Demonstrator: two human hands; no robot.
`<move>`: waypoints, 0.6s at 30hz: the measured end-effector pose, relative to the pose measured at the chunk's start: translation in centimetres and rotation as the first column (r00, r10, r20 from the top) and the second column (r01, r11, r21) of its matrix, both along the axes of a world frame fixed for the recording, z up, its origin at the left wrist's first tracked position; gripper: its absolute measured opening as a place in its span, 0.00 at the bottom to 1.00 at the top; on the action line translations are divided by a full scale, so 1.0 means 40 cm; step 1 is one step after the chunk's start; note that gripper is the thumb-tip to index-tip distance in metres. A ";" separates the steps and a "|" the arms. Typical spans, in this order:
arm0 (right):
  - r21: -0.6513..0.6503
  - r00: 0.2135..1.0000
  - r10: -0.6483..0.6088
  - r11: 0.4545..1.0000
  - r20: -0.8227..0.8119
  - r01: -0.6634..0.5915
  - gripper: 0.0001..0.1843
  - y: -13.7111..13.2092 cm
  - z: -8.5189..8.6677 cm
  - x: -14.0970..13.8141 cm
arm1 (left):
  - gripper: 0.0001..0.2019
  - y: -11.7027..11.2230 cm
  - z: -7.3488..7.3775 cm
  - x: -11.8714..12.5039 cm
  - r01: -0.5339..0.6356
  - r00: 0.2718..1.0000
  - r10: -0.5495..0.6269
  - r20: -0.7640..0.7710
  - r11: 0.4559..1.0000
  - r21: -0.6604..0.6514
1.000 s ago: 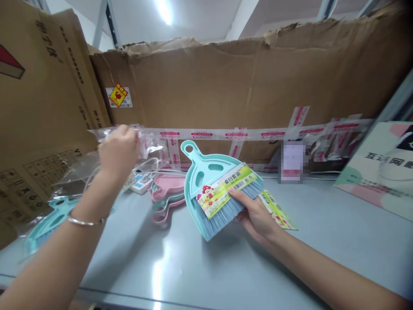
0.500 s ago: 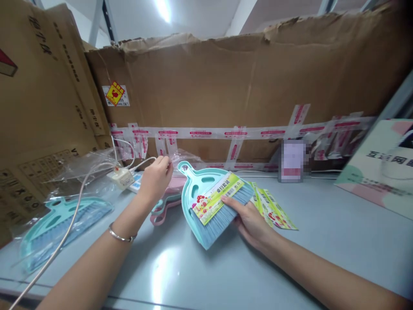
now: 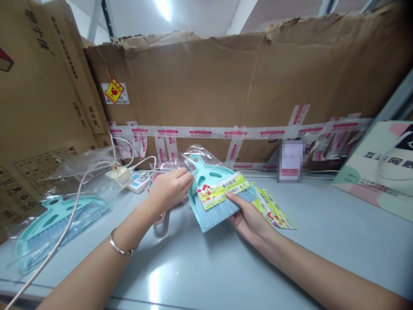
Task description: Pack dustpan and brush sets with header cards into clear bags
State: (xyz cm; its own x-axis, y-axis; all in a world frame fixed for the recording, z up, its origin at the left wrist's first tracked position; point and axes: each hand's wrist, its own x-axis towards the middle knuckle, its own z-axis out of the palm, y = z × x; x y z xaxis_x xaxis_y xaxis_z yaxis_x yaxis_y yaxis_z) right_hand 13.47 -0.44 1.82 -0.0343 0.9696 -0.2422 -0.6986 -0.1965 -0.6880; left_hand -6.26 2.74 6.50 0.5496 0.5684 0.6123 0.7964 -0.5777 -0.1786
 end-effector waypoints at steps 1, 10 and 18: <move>-0.005 1.000 -0.012 1.000 0.000 0.012 0.20 0.003 0.000 0.002 | 0.15 0.000 -0.001 -0.001 0.022 0.999 -0.022 -0.029 1.000 0.013; -0.016 0.991 0.086 0.996 0.106 -0.085 0.20 -0.013 -0.026 -0.017 | 0.12 -0.015 -0.019 0.031 0.206 0.976 -0.183 -0.121 0.954 0.220; -0.026 1.000 -0.011 1.000 0.009 0.011 0.19 -0.004 -0.012 -0.014 | 0.09 -0.022 -0.024 0.033 0.350 0.935 -0.351 -0.050 0.936 -0.026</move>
State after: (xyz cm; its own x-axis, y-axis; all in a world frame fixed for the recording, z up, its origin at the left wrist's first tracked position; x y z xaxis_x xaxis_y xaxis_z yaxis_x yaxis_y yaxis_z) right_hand 12.92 -0.58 1.36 -0.0218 0.9634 -0.2671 -0.6950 -0.2067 -0.6887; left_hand -4.95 1.86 5.52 0.7475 0.3434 0.5686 0.5323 -0.8218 -0.2033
